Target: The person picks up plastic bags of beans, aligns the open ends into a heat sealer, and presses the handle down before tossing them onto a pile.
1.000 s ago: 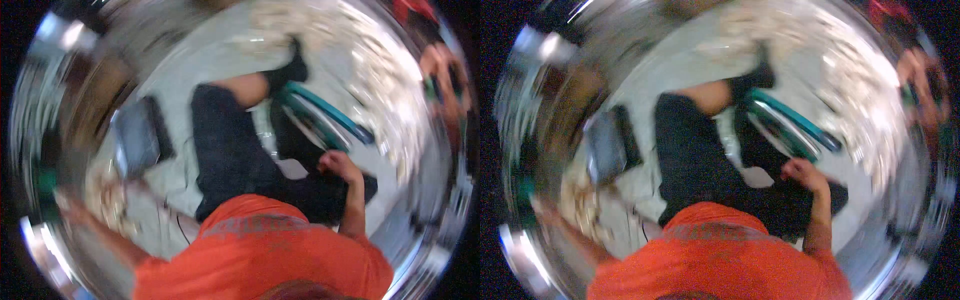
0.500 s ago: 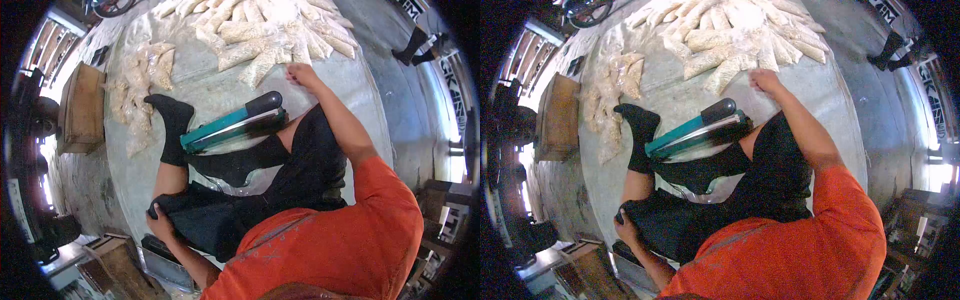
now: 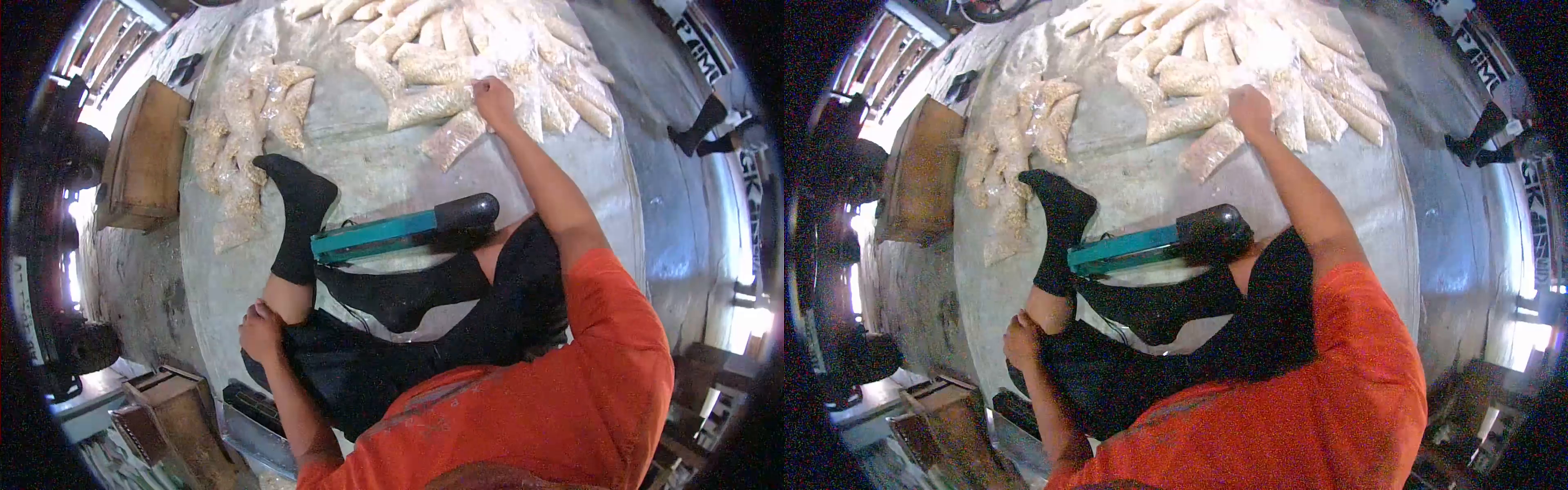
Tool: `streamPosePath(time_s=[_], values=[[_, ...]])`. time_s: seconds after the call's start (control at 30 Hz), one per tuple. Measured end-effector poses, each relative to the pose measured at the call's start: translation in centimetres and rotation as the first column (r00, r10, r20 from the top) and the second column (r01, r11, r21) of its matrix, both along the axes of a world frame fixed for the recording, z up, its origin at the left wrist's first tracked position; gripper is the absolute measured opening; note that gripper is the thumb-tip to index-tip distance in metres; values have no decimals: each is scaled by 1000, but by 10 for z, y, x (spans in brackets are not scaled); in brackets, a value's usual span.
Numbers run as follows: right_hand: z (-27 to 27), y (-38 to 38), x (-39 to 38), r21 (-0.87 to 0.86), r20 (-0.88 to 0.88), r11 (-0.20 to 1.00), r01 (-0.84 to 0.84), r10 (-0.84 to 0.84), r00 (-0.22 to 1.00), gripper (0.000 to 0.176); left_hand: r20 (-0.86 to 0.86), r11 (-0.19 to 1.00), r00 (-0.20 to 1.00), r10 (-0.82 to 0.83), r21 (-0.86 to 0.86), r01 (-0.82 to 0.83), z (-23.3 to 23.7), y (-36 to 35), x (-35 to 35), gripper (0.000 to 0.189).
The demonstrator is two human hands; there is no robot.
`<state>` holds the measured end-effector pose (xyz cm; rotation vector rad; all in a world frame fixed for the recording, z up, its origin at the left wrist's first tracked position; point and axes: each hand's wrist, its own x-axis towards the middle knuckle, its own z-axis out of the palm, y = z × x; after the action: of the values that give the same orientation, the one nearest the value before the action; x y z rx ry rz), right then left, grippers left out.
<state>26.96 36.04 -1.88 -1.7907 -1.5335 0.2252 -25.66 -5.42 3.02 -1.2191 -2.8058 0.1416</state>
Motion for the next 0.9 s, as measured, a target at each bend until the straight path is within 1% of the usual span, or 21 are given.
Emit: streamPosePath(time_s=[0.03,0.07,0.13,0.17,0.2,0.27,0.3,0.33,0.37,0.4,0.47,0.5,0.53,0.57,0.6,0.67,0.7,0.73,0.8,0.83,0.9], values=[[7,5,-8,55,170,998,7,-17,985,31,33,1000,999,-15,1,15,-2,3,-3,48],[24,3,-15,64,162,998,1,-11,987,31,24,1000,1000,-8,10,8,-6,2,-6,48],[62,-2,-27,122,1,987,-106,107,994,25,-13,992,993,-117,36,118,-11,0,-7,46],[85,-8,-30,245,-222,951,-186,242,945,24,41,994,996,-76,82,73,-1,-1,2,43],[107,-15,-34,264,-213,943,-201,260,942,24,43,993,997,-63,103,58,5,-4,1,43],[174,-70,-45,488,-125,840,-239,338,933,17,126,985,988,-87,157,67,8,-9,3,38],[203,-97,-48,560,-37,797,-228,299,954,15,141,984,986,-85,168,61,4,-12,3,38],[226,-120,-47,624,47,749,-220,246,968,13,137,926,979,-149,366,90,0,-15,2,35],[241,-134,-41,725,71,638,-259,305,950,14,123,830,970,-212,547,112,-1,-17,7,33],[254,-152,-35,788,120,536,-303,350,929,14,142,827,964,-223,552,109,-2,-17,15,33],[258,-176,-23,875,69,412,-255,416,907,16,-217,599,894,-392,678,427,31,-13,39,25],[262,-196,-27,888,-47,398,-229,575,817,15,-281,531,850,-446,681,504,62,-13,70,23],[265,-220,-34,884,-42,403,-236,571,820,15,-271,434,827,-493,747,504,63,-16,99,21],[267,-247,-42,842,-78,488,-231,534,842,18,-264,339,803,-535,803,490,63,-23,128,18],[264,-274,-50,789,-113,572,-225,494,862,22,22,284,673,-739,917,281,62,-29,162,14],[237,-321,-64,700,-204,684,-205,467,861,14,260,391,351,-900,836,384,65,-33,218,53],[222,-344,-72,682,-131,682,-265,470,873,14,355,401,187,-916,819,411,76,-33,241,70],[206,-366,-81,662,-58,675,-325,479,876,13,434,428,74,-898,824,370,68,-41,255,76],[166,-402,-97,510,-287,765,-393,582,761,12,658,605,-221,-720,751,265,47,-56,254,62],[150,-415,-99,506,-299,765,-399,589,751,12,666,615,-206,-717,744,263,47,-60,250,62],[128,-439,-99,62,-453,809,-585,545,706,11,808,812,-90,-582,584,-13,47,-72,241,42]])
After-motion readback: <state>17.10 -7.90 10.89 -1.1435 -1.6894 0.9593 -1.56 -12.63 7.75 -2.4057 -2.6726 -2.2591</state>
